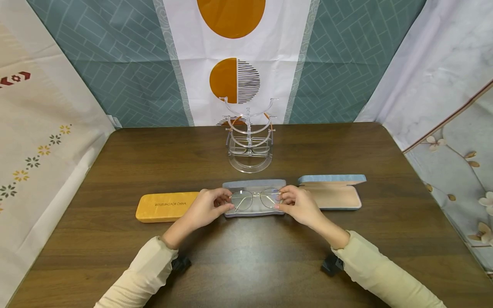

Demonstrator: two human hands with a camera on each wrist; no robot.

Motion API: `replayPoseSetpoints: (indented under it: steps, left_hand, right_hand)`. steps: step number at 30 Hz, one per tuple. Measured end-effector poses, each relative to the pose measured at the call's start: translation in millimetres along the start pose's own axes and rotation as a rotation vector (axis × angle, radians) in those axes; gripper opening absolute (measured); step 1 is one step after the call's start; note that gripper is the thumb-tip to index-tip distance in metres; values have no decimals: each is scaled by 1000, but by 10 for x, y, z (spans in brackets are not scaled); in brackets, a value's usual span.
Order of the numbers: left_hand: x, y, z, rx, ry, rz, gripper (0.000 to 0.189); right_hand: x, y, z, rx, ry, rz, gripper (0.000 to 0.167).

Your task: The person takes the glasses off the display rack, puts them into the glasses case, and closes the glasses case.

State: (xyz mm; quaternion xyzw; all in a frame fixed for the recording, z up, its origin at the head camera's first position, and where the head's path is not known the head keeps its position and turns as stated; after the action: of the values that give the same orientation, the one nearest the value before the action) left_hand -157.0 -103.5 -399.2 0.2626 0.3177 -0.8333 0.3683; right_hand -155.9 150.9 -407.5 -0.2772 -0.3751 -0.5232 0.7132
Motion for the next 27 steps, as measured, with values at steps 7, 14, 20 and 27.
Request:
replayPoseSetpoints:
  steps: [7,14,20,27]
  left_hand:
    - [24,-19,-50,10,-89,14,4]
    - [43,-26,-47,21,-125,22,5]
    - [70,-38,-68,27,-169,43,4]
    - [84,-64,-84,23,-226,52,7]
  right_hand:
    - [-46,-22,-39,20,-31,-26,22]
    - [-28,-63,-46,40,-135,-65,16]
    - [-93,-107,-62,51,-164,-136,17]
    - [-131,-139,-47,79,-274,-226,19]
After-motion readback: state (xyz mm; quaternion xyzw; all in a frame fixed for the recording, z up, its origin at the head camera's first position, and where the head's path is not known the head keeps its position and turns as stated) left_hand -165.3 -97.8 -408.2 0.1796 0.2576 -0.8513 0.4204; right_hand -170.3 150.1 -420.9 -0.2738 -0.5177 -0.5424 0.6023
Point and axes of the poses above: each hand's wrist, its own y-axis away from the middle knuckle, its own z-axis out of the back of the hand, x = y × z, the point moved 3 cm from there along -y, towards the middle knuckle, and after that the axes turned 3 degrees about -z, right-handed, at the moved point
